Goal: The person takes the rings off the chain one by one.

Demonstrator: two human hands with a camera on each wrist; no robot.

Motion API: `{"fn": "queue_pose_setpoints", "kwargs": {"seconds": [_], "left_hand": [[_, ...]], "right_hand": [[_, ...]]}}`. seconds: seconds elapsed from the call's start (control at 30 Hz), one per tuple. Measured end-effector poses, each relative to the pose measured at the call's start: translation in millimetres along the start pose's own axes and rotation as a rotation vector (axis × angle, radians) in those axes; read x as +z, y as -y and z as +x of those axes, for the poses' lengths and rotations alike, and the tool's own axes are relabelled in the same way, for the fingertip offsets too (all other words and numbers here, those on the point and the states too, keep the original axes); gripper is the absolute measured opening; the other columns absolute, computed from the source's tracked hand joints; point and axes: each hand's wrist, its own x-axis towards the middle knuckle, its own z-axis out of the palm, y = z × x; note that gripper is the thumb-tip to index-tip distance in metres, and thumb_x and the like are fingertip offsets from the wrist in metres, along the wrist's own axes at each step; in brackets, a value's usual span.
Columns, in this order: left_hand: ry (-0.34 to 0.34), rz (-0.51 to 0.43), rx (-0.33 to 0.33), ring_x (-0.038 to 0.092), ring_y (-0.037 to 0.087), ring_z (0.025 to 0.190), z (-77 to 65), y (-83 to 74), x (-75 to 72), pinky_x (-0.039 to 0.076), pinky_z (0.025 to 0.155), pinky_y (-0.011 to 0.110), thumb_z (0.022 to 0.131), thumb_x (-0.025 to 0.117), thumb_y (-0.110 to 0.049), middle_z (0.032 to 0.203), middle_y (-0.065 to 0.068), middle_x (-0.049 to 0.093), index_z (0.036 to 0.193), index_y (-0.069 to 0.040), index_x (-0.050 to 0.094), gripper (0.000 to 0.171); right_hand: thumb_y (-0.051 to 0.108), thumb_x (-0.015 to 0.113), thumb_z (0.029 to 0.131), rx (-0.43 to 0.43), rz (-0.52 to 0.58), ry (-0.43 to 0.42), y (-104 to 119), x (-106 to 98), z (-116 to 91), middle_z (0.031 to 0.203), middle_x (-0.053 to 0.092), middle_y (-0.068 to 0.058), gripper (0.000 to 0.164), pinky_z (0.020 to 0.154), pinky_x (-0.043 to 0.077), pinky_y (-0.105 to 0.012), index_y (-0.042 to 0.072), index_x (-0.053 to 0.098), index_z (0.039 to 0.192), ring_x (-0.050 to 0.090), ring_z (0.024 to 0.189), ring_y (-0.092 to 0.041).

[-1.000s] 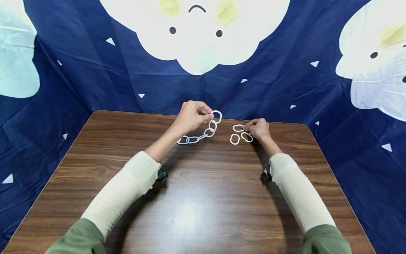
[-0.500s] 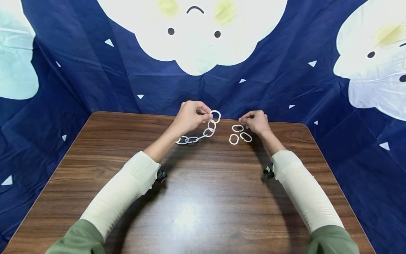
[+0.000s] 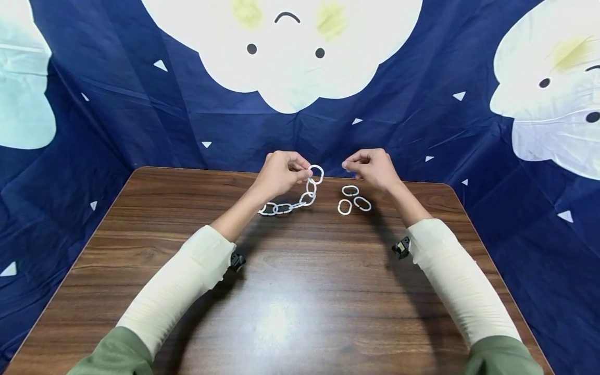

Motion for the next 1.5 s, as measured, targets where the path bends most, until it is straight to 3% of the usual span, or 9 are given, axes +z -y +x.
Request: {"fn": "queue_pose_setpoints", "kwargs": {"seconds": [0.1, 0.27, 0.6, 0.77, 0.93, 1.03, 1.2, 1.33, 1.5], "left_hand": [[-0.002, -0.005, 0.0, 0.084, 0.022, 0.08, 0.3, 0.4, 0.3, 0.057, 0.064, 0.018, 0.1, 0.087, -0.013, 0.099, 0.011, 0.088, 0.104, -0.006, 0.085, 0.008], [-0.001, -0.012, -0.001, 0.085, 0.027, 0.082, 0.5, 0.5, 0.9, 0.058, 0.065, 0.018, 0.1, 0.087, -0.012, 0.099, 0.012, 0.088, 0.104, -0.006, 0.085, 0.008], [0.011, -0.011, -0.013, 0.081, 0.014, 0.075, 1.8, 1.7, 2.4, 0.056, 0.062, 0.019, 0.1, 0.088, -0.014, 0.098, 0.01, 0.088, 0.104, -0.007, 0.086, 0.008], [0.021, -0.005, -0.007, 0.082, 0.014, 0.077, 1.2, -0.5, 2.6, 0.055, 0.063, 0.019, 0.1, 0.087, -0.014, 0.098, 0.009, 0.088, 0.103, -0.007, 0.086, 0.008], [0.019, 0.018, -0.005, 0.081, 0.014, 0.078, 0.9, -2.2, 3.4, 0.054, 0.064, 0.019, 0.1, 0.088, -0.015, 0.097, 0.008, 0.088, 0.102, -0.008, 0.086, 0.007], [0.019, 0.029, 0.002, 0.081, 0.014, 0.078, 1.0, -2.7, 3.9, 0.054, 0.065, 0.02, 0.1, 0.088, -0.015, 0.097, 0.007, 0.089, 0.102, -0.009, 0.086, 0.007], [0.021, 0.044, 0.013, 0.081, 0.014, 0.079, 0.7, -3.2, 3.7, 0.055, 0.067, 0.02, 0.1, 0.088, -0.018, 0.099, 0.007, 0.089, 0.104, -0.009, 0.086, 0.01], [0.021, 0.042, 0.009, 0.081, 0.013, 0.078, 0.0, -2.0, 3.4, 0.056, 0.068, 0.02, 0.101, 0.087, -0.017, 0.099, 0.008, 0.089, 0.104, -0.008, 0.086, 0.01], [0.024, 0.024, 0.002, 0.084, 0.02, 0.08, -1.2, -0.7, 3.3, 0.06, 0.068, 0.021, 0.101, 0.087, -0.015, 0.099, 0.009, 0.089, 0.104, -0.007, 0.086, 0.009]], "right_hand": [[0.024, 0.087, 0.101, -0.02, 0.041, 0.031, 9, 0, -1, 0.075, 0.079, 0.015, 0.02, 0.059, 0.053, -0.02, 0.005, 0.088, 0.108, 0.07, 0.065, -0.011], [0.024, 0.086, 0.102, -0.02, 0.124, 0.078, 21, 2, -4, 0.077, 0.078, 0.012, 0.022, 0.056, 0.055, -0.023, 0.003, 0.087, 0.108, 0.07, 0.066, -0.014], [0.02, 0.083, 0.105, -0.085, 0.215, 0.199, 33, 12, -7, 0.087, 0.083, -0.004, 0.025, 0.063, 0.06, -0.023, -0.004, 0.084, 0.113, 0.074, 0.073, -0.014], [0.02, 0.081, 0.106, -0.116, 0.209, 0.231, 38, 16, -8, 0.09, 0.083, -0.009, 0.024, 0.066, 0.06, -0.024, -0.002, 0.084, 0.114, 0.074, 0.075, -0.01], [0.022, 0.083, 0.104, -0.124, 0.178, 0.257, 43, 19, -8, 0.084, 0.081, 0.002, 0.023, 0.065, 0.06, -0.024, 0.002, 0.085, 0.116, 0.072, 0.075, -0.011], [0.024, 0.085, 0.103, -0.125, 0.152, 0.258, 44, 21, -8, 0.083, 0.08, 0.005, 0.021, 0.065, 0.06, -0.024, 0.006, 0.087, 0.114, 0.072, 0.076, -0.02], [0.023, 0.087, 0.102, -0.14, 0.134, 0.253, 45, 25, -9, 0.088, 0.083, -0.004, 0.018, 0.065, 0.059, -0.025, 0.007, 0.087, 0.11, 0.071, 0.076, -0.031], [0.022, 0.086, 0.103, -0.16, 0.124, 0.248, 46, 28, -9, 0.096, 0.085, -0.014, 0.019, 0.066, 0.061, -0.025, 0.004, 0.087, 0.11, 0.073, 0.074, -0.029], [0.021, 0.086, 0.103, -0.166, 0.102, 0.229, 46, 30, -9, 0.096, 0.085, -0.017, 0.018, 0.066, 0.063, -0.024, 0.004, 0.087, 0.109, 0.076, 0.073, -0.024]]}}
